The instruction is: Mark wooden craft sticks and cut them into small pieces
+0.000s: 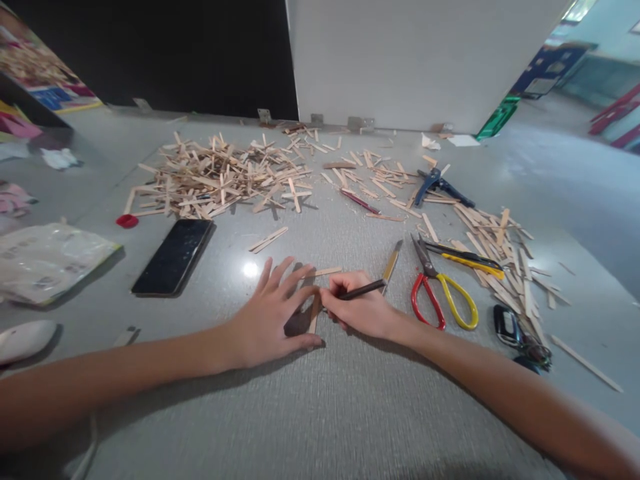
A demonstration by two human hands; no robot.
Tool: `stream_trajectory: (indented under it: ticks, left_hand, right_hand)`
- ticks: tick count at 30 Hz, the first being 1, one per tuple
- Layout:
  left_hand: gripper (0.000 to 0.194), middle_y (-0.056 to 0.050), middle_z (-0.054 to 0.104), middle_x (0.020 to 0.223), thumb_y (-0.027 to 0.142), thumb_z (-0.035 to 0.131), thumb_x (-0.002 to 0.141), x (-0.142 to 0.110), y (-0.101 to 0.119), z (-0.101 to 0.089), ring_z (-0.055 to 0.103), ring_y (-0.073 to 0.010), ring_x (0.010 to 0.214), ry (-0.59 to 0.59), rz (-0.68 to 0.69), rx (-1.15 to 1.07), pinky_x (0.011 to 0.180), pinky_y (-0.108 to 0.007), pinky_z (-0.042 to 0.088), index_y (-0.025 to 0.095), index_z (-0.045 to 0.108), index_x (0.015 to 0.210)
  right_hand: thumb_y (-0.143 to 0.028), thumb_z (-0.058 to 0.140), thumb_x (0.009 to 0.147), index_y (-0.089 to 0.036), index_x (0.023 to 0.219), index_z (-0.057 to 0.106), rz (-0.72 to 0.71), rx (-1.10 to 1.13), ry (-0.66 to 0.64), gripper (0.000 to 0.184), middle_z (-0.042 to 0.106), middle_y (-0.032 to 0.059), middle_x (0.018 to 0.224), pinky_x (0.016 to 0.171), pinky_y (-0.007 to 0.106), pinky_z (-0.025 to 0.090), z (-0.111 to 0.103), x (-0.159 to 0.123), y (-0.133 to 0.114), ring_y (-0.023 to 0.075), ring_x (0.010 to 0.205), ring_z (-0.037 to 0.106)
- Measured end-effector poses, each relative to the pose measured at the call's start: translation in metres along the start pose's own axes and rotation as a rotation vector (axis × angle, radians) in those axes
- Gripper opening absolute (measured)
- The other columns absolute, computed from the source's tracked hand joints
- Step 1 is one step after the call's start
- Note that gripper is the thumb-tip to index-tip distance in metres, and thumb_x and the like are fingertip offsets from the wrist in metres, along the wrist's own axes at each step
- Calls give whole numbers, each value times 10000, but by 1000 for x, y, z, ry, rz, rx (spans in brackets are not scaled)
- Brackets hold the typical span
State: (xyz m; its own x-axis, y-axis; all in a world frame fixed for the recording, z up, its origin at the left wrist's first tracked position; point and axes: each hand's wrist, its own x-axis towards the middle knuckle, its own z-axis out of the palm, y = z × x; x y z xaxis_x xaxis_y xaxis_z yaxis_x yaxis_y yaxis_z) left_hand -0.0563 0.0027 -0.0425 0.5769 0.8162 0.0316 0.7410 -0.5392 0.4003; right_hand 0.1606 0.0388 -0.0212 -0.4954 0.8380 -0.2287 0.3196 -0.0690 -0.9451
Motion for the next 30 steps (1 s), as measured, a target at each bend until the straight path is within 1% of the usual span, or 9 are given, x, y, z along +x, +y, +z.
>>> stream_trajectory:
  ticks: [3,5,8,11,14,17,21,26,30]
  left_hand:
    - [909,-202,475,1661,907,589,883,-2,1,6,231,-529,1623,66,-12,-13,1284,-830,82,196,614,1447]
    - [1011,-218,491,1645,954,562,850,-3,1,6,250,-528,1617,90,-28,-44,1295,-814,90,179,566,1500]
    - [1187,-247,470,1650,994,609,769,-2,-1,3,228,-546,1620,99,-55,-93,1299,-810,86,151,451,1591]
    - [1254,-257,435,1664,1006,671,696,0,-3,-1,169,-568,1629,75,-79,-129,1298,-816,65,148,435,1580]
    - [1235,-249,432,1657,1003,697,671,1,-4,-2,151,-569,1632,65,-113,-176,1302,-815,60,163,448,1542]
    - [1179,-240,450,1634,969,733,684,1,-5,0,183,-550,1631,101,-139,-209,1309,-804,81,173,455,1508]
    - [1118,-220,479,1613,913,804,674,1,-5,1,230,-533,1621,112,-98,-213,1309,-801,104,201,500,1481]
    - [963,-217,488,1625,838,863,686,1,-4,2,244,-528,1617,65,-69,-183,1307,-799,110,196,625,1364]
    - [1010,-202,499,1625,828,891,652,2,-4,2,266,-513,1615,76,-75,-205,1308,-789,146,218,607,1406]
  right_hand:
    - [-431,699,907,-234,630,509,-3,29,-15,389,576,-45,505,344,182,345,2,1,0,70,362,482]
    - [-442,714,911,-231,638,516,-13,43,-20,397,576,-47,510,348,179,346,3,3,1,68,369,485]
    - [-439,720,916,-231,640,512,-29,50,-31,404,572,-47,509,352,175,349,4,4,4,69,380,494]
    - [-437,713,918,-230,648,510,-29,57,-33,396,585,-42,520,353,178,359,4,6,5,70,377,497]
    - [-448,704,917,-229,656,512,-12,58,-16,391,597,-40,531,354,180,359,4,6,5,67,372,489]
    - [-473,706,913,-230,653,514,-10,46,-12,405,590,-42,526,351,182,345,5,6,4,68,370,486]
    - [-502,713,912,-229,650,519,-1,39,-23,425,579,-45,515,354,186,337,5,6,3,68,368,479]
    - [-475,706,915,-228,638,525,-16,25,-28,413,573,-44,506,356,185,331,6,6,5,67,366,477]
    - [-463,697,921,-230,637,521,-24,19,-28,408,563,-49,501,350,184,318,6,6,5,66,362,469]
